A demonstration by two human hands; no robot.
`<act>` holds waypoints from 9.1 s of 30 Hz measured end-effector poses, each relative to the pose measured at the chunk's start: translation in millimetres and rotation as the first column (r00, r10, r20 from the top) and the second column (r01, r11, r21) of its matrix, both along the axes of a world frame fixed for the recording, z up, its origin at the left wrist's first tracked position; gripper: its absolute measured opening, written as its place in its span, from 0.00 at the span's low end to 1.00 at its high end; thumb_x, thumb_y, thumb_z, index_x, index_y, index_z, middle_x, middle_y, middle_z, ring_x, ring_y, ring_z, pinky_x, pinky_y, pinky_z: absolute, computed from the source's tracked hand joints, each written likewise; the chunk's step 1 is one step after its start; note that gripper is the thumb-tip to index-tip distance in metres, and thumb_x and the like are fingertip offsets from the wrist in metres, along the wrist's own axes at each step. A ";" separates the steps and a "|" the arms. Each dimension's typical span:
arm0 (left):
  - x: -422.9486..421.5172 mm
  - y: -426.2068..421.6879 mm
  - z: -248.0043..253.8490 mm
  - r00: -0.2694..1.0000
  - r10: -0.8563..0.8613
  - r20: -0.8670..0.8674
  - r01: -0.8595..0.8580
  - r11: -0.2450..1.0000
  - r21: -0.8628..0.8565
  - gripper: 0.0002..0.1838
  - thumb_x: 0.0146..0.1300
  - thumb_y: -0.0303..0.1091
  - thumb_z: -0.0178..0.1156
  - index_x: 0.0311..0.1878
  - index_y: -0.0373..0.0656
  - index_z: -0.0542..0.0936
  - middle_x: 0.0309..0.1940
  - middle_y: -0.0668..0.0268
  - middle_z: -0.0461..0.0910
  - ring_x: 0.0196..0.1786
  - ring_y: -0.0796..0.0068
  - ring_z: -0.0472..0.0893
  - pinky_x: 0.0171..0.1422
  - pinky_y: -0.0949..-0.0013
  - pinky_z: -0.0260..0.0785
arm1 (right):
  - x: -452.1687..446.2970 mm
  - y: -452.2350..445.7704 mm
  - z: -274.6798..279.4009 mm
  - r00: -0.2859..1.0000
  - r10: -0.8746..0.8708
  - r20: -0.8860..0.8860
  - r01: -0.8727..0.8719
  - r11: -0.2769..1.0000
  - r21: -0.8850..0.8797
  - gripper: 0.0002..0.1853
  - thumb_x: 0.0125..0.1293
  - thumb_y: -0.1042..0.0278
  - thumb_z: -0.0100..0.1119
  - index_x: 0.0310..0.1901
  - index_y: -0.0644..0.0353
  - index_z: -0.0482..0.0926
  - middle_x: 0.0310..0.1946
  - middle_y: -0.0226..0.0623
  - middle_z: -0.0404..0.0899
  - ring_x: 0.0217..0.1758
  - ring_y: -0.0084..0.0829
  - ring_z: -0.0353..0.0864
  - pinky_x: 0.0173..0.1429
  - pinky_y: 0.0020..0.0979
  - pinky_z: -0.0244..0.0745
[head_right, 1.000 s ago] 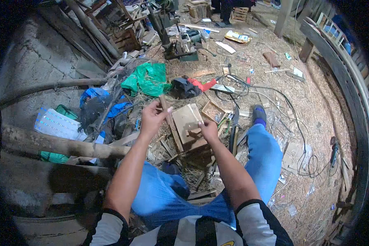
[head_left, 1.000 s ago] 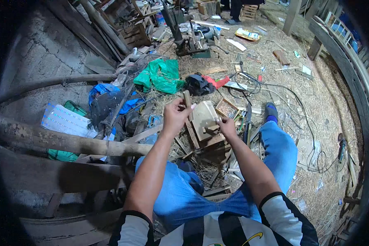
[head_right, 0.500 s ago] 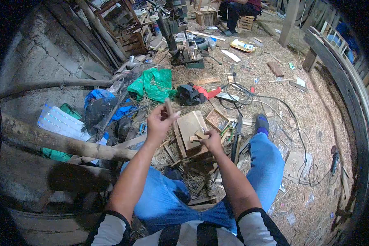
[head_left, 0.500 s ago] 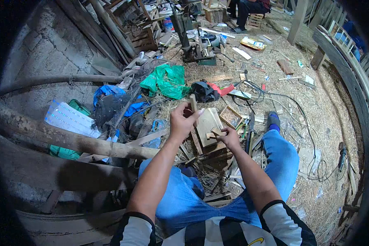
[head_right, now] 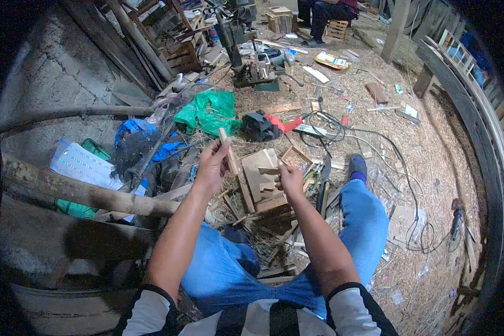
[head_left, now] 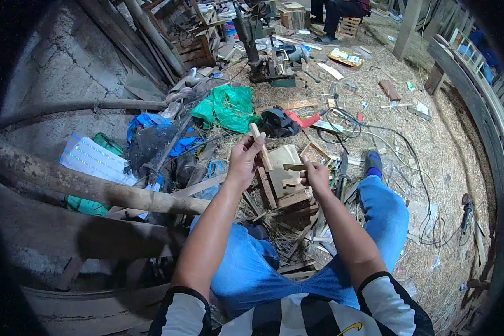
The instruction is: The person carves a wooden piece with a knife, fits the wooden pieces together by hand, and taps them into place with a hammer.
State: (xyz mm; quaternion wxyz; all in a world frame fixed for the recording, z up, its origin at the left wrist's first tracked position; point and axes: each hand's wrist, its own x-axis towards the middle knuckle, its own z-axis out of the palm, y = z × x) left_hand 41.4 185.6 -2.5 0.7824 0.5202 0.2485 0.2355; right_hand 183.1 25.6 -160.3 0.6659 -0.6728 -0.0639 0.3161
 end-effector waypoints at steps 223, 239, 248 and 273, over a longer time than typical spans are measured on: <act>26.4 21.1 -203.3 0.719 0.042 -0.694 0.565 0.545 0.619 0.15 0.60 0.29 0.62 0.51 0.39 0.85 0.35 0.53 0.87 0.40 0.66 0.86 0.48 0.60 0.76 | 21.7 25.4 23.8 0.321 0.544 0.775 -0.248 0.839 -0.485 0.08 0.63 0.67 0.63 0.42 0.57 0.79 0.44 0.43 0.82 0.50 0.50 0.81 0.48 0.47 0.78; 39.4 22.2 -199.6 0.825 -0.041 -0.564 0.439 0.674 0.594 0.20 0.68 0.45 0.64 0.47 0.33 0.85 0.38 0.45 0.86 0.45 0.49 0.86 0.51 0.53 0.75 | 56.8 29.6 40.5 0.467 0.544 0.697 -0.252 0.837 -0.485 0.22 0.61 0.55 0.72 0.52 0.58 0.84 0.41 0.44 0.88 0.44 0.43 0.88 0.49 0.39 0.81; 37.2 21.5 -187.6 0.826 -0.047 -0.562 0.455 0.643 0.616 0.15 0.67 0.39 0.63 0.47 0.37 0.85 0.41 0.47 0.86 0.46 0.52 0.86 0.52 0.54 0.75 | 65.1 38.0 33.6 0.514 0.498 0.699 -0.300 0.867 -0.397 0.22 0.60 0.51 0.72 0.51 0.55 0.86 0.42 0.45 0.87 0.45 0.47 0.87 0.49 0.43 0.79; 33.8 29.4 -227.2 0.845 -0.004 -0.535 0.379 0.711 0.593 0.21 0.62 0.24 0.51 0.58 0.40 0.80 0.51 0.54 0.86 0.55 0.57 0.84 0.61 0.61 0.74 | 51.2 54.8 22.1 0.168 0.573 0.802 -0.490 0.755 -0.436 0.11 0.59 0.69 0.64 0.44 0.55 0.86 0.39 0.43 0.85 0.46 0.48 0.83 0.49 0.45 0.79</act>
